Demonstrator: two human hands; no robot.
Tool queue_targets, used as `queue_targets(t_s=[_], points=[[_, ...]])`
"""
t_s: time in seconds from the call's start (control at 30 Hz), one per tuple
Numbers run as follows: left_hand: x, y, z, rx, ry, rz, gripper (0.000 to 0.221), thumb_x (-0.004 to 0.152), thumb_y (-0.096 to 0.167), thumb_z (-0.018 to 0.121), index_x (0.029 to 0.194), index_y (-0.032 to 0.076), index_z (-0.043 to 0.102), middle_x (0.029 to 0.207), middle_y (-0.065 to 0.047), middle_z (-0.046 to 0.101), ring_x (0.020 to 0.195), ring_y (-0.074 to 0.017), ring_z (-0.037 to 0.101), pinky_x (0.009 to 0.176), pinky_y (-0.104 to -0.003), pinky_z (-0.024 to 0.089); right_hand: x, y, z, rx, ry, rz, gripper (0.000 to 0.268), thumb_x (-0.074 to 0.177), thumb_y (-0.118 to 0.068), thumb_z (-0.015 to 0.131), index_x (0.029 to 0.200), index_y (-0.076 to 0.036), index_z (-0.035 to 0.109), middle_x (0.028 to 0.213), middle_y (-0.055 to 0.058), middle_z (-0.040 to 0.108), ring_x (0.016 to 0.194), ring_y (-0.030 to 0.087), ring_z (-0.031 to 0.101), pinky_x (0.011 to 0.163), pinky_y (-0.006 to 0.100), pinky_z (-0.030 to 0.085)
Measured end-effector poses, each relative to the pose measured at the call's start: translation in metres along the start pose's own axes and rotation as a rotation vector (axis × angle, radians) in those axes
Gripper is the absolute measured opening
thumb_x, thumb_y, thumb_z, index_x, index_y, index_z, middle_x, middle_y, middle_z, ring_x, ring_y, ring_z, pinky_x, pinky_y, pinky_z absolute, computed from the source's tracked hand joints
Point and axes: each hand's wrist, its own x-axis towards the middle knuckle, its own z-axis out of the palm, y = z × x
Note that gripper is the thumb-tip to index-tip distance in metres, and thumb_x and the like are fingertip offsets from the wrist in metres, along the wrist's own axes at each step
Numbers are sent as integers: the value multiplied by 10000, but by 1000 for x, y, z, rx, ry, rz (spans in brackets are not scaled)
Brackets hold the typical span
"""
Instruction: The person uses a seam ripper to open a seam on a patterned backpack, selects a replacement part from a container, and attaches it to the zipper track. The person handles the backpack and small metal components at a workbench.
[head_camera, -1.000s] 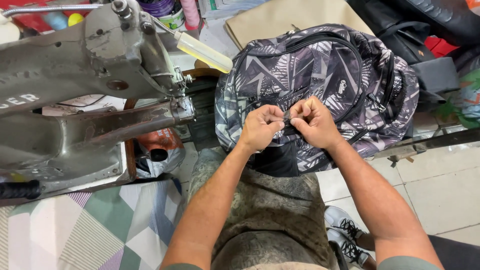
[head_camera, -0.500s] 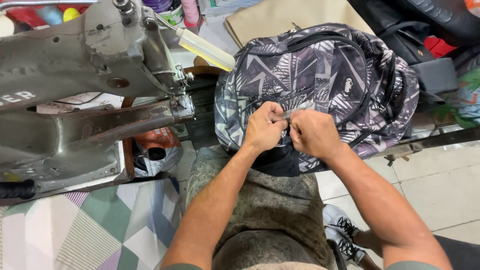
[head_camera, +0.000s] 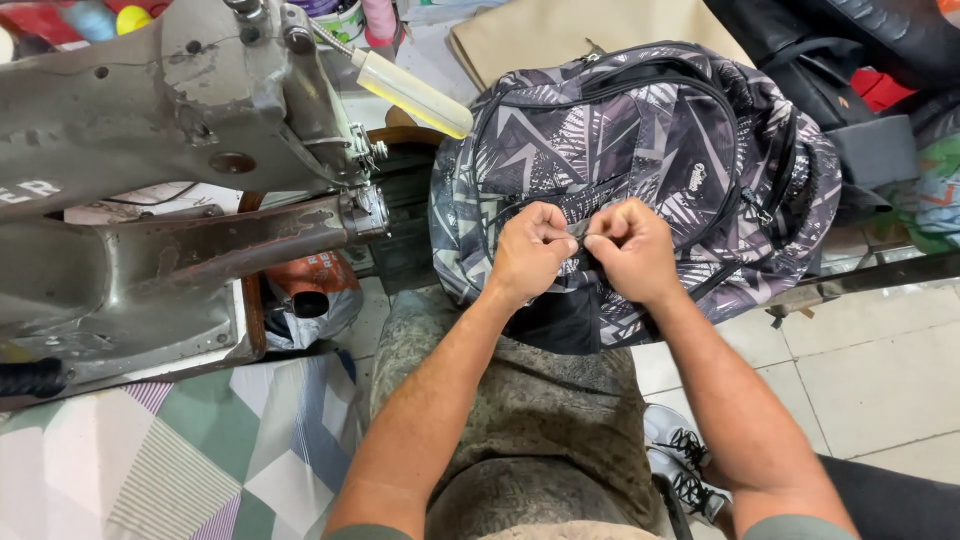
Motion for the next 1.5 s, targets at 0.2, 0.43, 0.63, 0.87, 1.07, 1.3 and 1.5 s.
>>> queue_targets(t_s=[0.2,0.43,0.63,0.87,1.07,1.3,1.5], points=[[-10,13,0,110,58,34,246,758,87,740,968,135,621,798,-25,781,789,-167,740,722,-283,575,25,-87,1,-872,-429,-35,133,808,-90,664,848,-101,538,628,106,626,623,380,653,563,484,491],[-17,15,4,159,121,150,203,788,101,730,957,143,626,848,-45,785,882,-209,751,776,-347,580,-4,-13,17,-280,59,-66,292,738,47,670,770,-132,443,677,52,662,528,255,596,445,319,418],[-16,34,2,536,80,507,462,791,79,683,1204,166,495,921,-35,778,924,-312,742,817,-454,588,-5,-10,12,161,153,245,380,786,141,627,953,-103,388,797,68,670,604,56,566,501,217,445],[-4,40,-3,706,-12,644,481,817,43,571,1280,116,461,774,-49,714,739,-343,727,668,-460,585,-42,-53,-15,-521,163,88,287,875,-256,847,1071,-136,675,874,-3,780,775,233,741,680,363,567],[0,48,-16,628,131,832,390,698,52,606,1060,174,526,633,13,595,609,-309,667,615,-418,560,-50,-61,-26,-716,-6,107,686,832,-624,763,1261,-105,630,1108,151,725,1059,379,684,983,517,470],[-11,56,-15,384,164,777,368,689,22,661,994,197,552,595,57,611,555,-259,648,585,-363,546,10,-73,-31,-657,-110,47,705,959,-686,583,1264,-53,529,1198,206,604,1122,409,618,1064,601,285],[-22,78,-3,170,270,698,228,702,10,665,807,186,566,513,51,498,467,-173,554,513,-299,484,44,-78,-18,-406,5,-20,579,927,-531,706,1245,-104,480,1308,142,531,1268,386,534,1081,824,78]])
